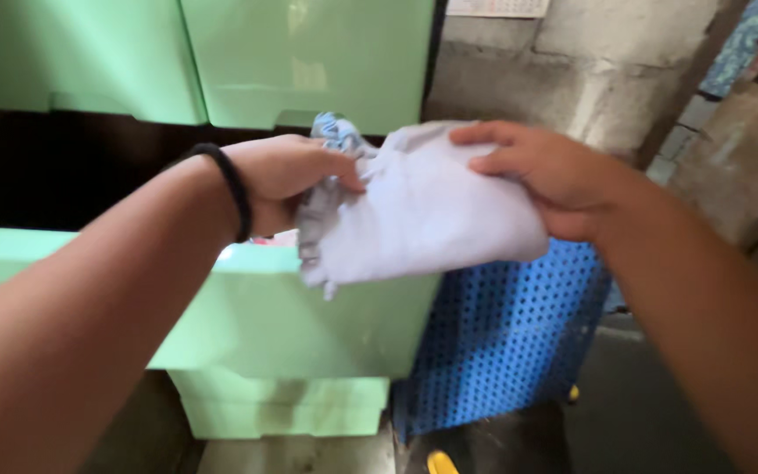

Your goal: The person opens a cabinet drawer, takes clothes from a pile by hand, and arranges them inside the drawer.

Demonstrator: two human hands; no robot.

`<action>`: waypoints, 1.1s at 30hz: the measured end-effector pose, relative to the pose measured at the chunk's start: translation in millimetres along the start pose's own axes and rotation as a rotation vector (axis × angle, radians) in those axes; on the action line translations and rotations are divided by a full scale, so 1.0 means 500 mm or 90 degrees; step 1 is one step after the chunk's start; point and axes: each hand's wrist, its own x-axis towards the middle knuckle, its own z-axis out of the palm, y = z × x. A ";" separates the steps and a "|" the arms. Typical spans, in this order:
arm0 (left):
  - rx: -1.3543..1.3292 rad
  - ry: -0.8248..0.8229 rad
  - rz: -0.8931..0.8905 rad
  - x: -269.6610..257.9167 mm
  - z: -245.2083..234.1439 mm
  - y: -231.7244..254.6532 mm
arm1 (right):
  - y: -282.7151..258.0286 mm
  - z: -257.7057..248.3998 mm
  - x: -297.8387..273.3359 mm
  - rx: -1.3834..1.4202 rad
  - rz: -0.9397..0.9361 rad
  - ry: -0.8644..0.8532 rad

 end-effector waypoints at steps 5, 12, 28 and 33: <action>0.044 0.044 -0.157 0.076 -0.146 0.009 | 0.061 0.088 0.148 0.015 0.072 0.009; 0.255 0.005 -0.190 0.305 -0.342 -0.044 | 0.132 0.127 0.422 -0.298 0.135 -0.022; 1.184 0.024 0.217 0.492 -0.308 -0.169 | 0.225 0.163 0.597 -1.132 0.193 -0.092; 1.169 -0.232 -0.045 0.517 -0.339 -0.149 | 0.255 0.157 0.635 -1.016 0.377 -0.329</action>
